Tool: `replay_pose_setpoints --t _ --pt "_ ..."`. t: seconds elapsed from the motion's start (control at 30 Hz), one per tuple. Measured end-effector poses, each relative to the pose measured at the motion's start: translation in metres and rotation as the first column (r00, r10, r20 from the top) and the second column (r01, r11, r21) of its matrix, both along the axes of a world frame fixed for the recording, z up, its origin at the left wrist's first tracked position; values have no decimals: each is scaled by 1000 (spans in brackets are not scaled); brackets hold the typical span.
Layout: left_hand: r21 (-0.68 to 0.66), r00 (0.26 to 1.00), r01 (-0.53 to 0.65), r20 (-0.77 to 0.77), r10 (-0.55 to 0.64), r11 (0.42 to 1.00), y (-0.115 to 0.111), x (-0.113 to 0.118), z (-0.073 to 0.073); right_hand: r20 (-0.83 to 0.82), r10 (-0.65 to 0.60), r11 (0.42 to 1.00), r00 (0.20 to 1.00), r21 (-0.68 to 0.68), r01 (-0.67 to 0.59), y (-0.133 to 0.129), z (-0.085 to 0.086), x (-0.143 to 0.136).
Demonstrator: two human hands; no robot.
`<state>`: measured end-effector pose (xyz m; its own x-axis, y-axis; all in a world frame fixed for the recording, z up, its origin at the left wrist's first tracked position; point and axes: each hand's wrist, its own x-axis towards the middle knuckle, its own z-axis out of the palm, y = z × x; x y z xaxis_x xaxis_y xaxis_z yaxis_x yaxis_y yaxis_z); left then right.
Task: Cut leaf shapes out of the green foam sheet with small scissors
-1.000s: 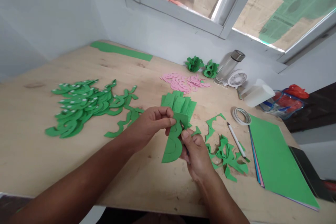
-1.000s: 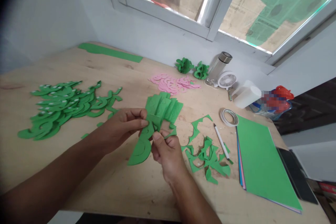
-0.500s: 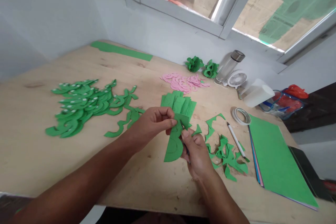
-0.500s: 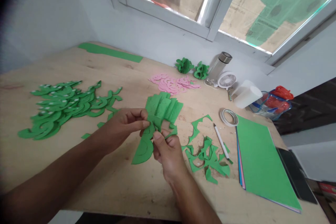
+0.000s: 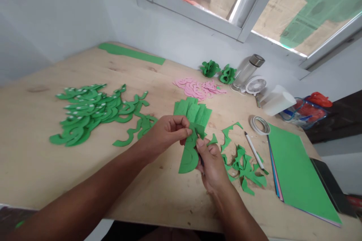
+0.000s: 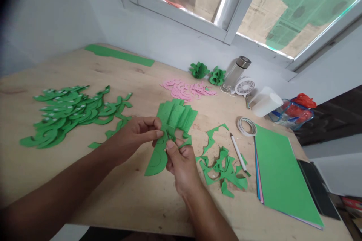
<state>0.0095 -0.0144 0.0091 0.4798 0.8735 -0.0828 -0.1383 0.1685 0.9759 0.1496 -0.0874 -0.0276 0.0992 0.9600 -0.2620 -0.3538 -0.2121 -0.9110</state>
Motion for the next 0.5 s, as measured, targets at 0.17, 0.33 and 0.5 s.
replay_pose_setpoints --t 0.17,0.33,0.5 --pt "-3 1000 -5 3 5 1000 0 1 -1 -22 -11 1000 1000 -6 11 -1 0 0" --pt "-16 1000 -1 6 1 1000 1 1 -3 -24 -5 1000 1000 -13 5 0 4 0" --pt "-21 1000 -1 -9 1 1000 0 1 -1 -32 -22 999 999 -31 21 0 6 -1"
